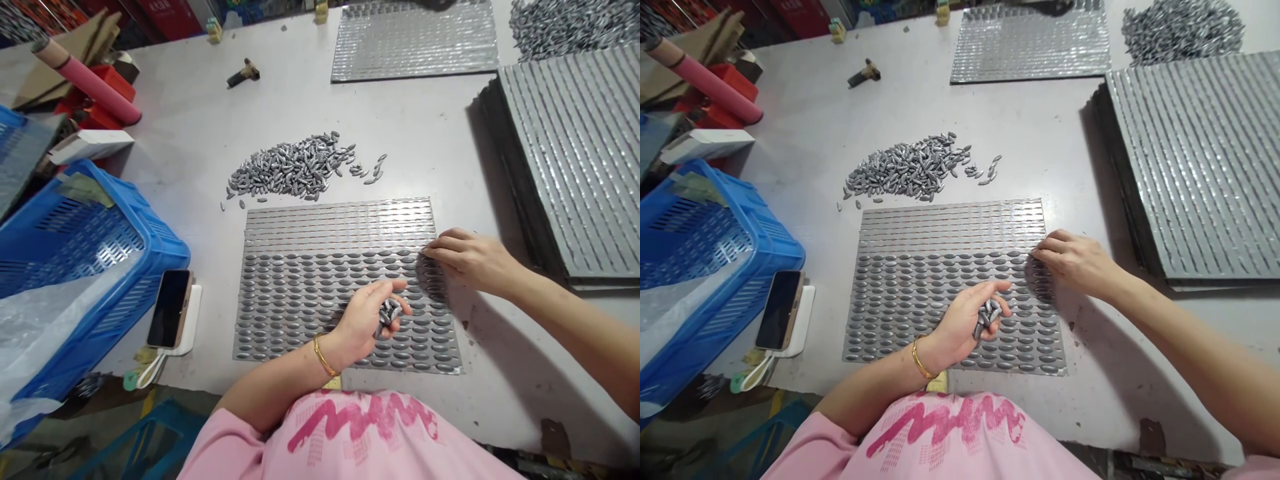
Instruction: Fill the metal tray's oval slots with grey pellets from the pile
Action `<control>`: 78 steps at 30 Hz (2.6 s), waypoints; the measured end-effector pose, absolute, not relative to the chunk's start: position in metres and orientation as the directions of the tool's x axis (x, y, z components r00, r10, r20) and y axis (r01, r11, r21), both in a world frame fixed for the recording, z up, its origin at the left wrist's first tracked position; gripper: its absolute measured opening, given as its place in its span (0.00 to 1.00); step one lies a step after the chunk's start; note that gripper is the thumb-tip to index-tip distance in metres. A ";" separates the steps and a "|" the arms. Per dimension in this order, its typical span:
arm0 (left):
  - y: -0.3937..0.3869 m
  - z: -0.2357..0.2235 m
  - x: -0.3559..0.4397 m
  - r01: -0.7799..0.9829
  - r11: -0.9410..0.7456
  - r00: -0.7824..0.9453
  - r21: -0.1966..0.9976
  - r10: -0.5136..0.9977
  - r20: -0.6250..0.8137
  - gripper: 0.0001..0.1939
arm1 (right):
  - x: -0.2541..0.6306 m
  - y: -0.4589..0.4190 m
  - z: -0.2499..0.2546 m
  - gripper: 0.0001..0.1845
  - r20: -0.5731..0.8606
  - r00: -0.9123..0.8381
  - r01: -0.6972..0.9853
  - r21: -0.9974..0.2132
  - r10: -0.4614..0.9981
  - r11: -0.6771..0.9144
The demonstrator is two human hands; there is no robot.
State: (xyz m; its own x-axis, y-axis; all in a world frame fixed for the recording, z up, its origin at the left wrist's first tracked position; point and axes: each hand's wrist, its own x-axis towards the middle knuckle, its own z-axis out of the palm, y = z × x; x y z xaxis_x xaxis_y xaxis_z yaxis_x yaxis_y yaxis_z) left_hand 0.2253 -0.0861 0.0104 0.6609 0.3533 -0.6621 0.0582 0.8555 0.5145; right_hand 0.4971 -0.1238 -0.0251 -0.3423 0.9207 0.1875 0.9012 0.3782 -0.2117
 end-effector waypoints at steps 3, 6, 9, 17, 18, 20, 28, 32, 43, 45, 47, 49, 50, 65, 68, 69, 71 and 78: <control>-0.085 0.011 0.223 0.056 0.854 0.665 0.517 0.354 -0.657 0.27 | 0.499 -0.124 -0.027 0.12 0.215 -0.317 0.883 -0.288 0.924 0.370; -0.084 0.011 0.219 0.059 0.851 0.676 0.521 0.350 -0.649 0.27 | 0.502 -0.126 -0.027 0.11 0.208 -0.184 0.839 -0.475 0.961 0.264; -0.082 0.010 0.216 0.062 0.850 0.679 0.523 0.349 -0.646 0.27 | 0.494 -0.132 -0.016 0.10 0.199 -0.003 0.779 -0.614 0.980 0.128; -0.080 0.012 0.208 0.051 0.858 0.712 0.512 0.328 -0.621 0.18 | 0.400 -0.138 0.017 0.14 0.217 -0.164 0.561 -0.781 0.962 0.272; -0.080 0.012 0.205 0.042 0.869 0.709 0.494 0.322 -0.627 0.16 | 0.390 -0.137 0.017 0.11 0.223 -0.167 0.558 -0.782 0.960 0.279; -0.080 0.012 0.198 0.018 0.903 0.714 0.430 0.289 -0.637 0.13 | 0.376 -0.134 0.016 0.08 0.233 -0.139 0.558 -0.785 0.962 0.271; -0.079 0.024 0.155 -0.084 0.828 0.664 0.554 0.461 -0.589 0.17 | 0.333 -0.131 0.024 0.03 0.274 -0.014 0.516 -0.822 0.962 0.241; -0.082 0.028 0.129 -0.150 0.795 0.652 0.588 0.526 -0.545 0.20 | 0.300 -0.134 0.023 0.01 0.250 0.094 0.521 -0.837 0.964 0.166; -0.068 0.015 0.065 -0.340 0.765 0.553 0.547 0.633 -0.542 0.16 | 0.219 -0.104 0.022 0.19 0.475 -0.108 0.671 -0.613 0.873 0.417; -0.060 0.017 0.055 -0.347 0.745 0.518 0.569 0.659 -0.546 0.12 | 0.208 -0.088 0.020 0.18 0.527 -0.193 0.741 -0.475 0.828 0.475; -0.050 0.019 0.046 -0.346 0.737 0.509 0.581 0.668 -0.543 0.08 | 0.200 -0.068 0.017 0.16 0.523 -0.247 0.772 -0.403 0.816 0.492; -0.038 0.020 0.037 -0.365 0.745 0.503 0.558 0.662 -0.555 0.07 | 0.197 -0.045 0.013 0.13 0.483 -0.200 0.784 -0.443 0.853 0.435; -0.031 0.019 0.033 -0.389 0.749 0.490 0.536 0.661 -0.568 0.08 | 0.197 -0.032 0.010 0.11 0.454 -0.154 0.787 -0.481 0.878 0.387; 0.030 -0.003 -0.013 -0.684 0.536 0.211 0.494 0.794 -0.570 0.08 | 0.185 0.062 -0.037 0.15 0.175 -0.469 0.829 -0.252 0.866 0.500; 0.029 -0.003 -0.014 -0.684 0.528 0.219 0.503 0.806 -0.550 0.07 | 0.186 0.062 -0.037 0.16 0.175 -0.498 0.833 -0.177 0.849 0.525; 0.029 -0.003 -0.014 -0.680 0.530 0.228 0.507 0.810 -0.541 0.08 | 0.186 0.061 -0.036 0.16 0.176 -0.511 0.830 -0.152 0.841 0.536; 0.028 -0.004 -0.015 -0.669 0.536 0.246 0.515 0.814 -0.527 0.10 | 0.186 0.061 -0.034 0.16 0.173 -0.539 0.822 -0.106 0.825 0.559; 0.024 -0.011 -0.010 -0.618 0.550 0.284 0.561 0.822 -0.493 0.15 | 0.186 0.065 -0.029 0.15 0.126 -0.586 0.800 -0.066 0.800 0.596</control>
